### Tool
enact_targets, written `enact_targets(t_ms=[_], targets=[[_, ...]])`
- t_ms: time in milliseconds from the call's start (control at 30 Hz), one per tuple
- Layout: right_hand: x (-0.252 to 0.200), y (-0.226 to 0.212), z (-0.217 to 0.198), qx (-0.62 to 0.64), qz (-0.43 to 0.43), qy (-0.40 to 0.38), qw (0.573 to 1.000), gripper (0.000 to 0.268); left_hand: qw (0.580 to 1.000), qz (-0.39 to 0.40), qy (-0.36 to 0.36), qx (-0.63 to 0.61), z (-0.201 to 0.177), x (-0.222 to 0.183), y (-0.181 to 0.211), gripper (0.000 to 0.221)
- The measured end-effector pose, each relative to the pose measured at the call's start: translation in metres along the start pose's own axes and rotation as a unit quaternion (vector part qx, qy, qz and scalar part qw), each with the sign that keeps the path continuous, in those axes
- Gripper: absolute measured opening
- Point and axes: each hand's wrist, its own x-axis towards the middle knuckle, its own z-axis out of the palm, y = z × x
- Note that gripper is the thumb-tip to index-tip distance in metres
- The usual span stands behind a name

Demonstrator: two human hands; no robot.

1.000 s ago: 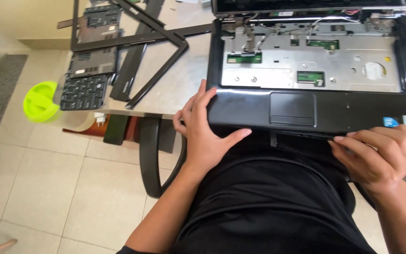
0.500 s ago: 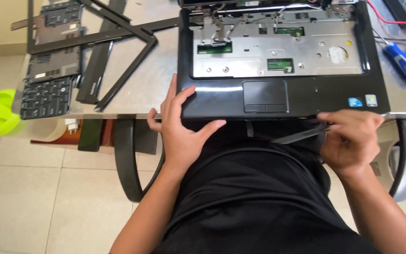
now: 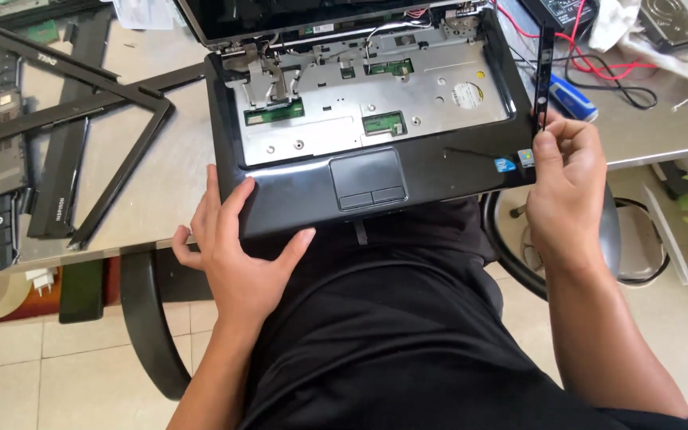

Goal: Connecting internal ribbon cables and snapping the top casing onto a laptop during reassembly.

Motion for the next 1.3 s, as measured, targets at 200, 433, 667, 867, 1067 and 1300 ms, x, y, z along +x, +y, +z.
enact_targets(t_ms=[200,433,667,867,1067,1300], targets=[[0.015,-0.016,-0.009,0.024,0.102,-0.038,0.994,0.005,0.995,-0.048,-0.004,-0.093,-0.004,0.005,0.005,0.070],[0.033,-0.003,-0.018,0.088,0.184,-0.064,0.977,0.009,0.992,-0.058,0.000,-0.113,-0.007,0.004,0.007,0.079],[0.029,-0.006,0.001,-0.002,0.072,-0.021,0.997,0.005,0.997,-0.043,-0.007,-0.070,-0.006,0.007,0.010,0.080],[0.021,-0.021,0.006,-0.054,0.033,0.015,0.998,0.004,0.997,-0.036,-0.005,-0.074,-0.008,0.008,0.012,0.075],[0.024,-0.003,0.005,-0.058,-0.049,0.015,0.997,0.002,0.993,-0.052,-0.002,-0.104,-0.009,0.007,0.010,0.074],[0.017,-0.022,0.001,-0.094,-0.085,-0.019,0.992,0.004,0.991,-0.054,0.007,-0.125,-0.011,0.010,0.011,0.068]])
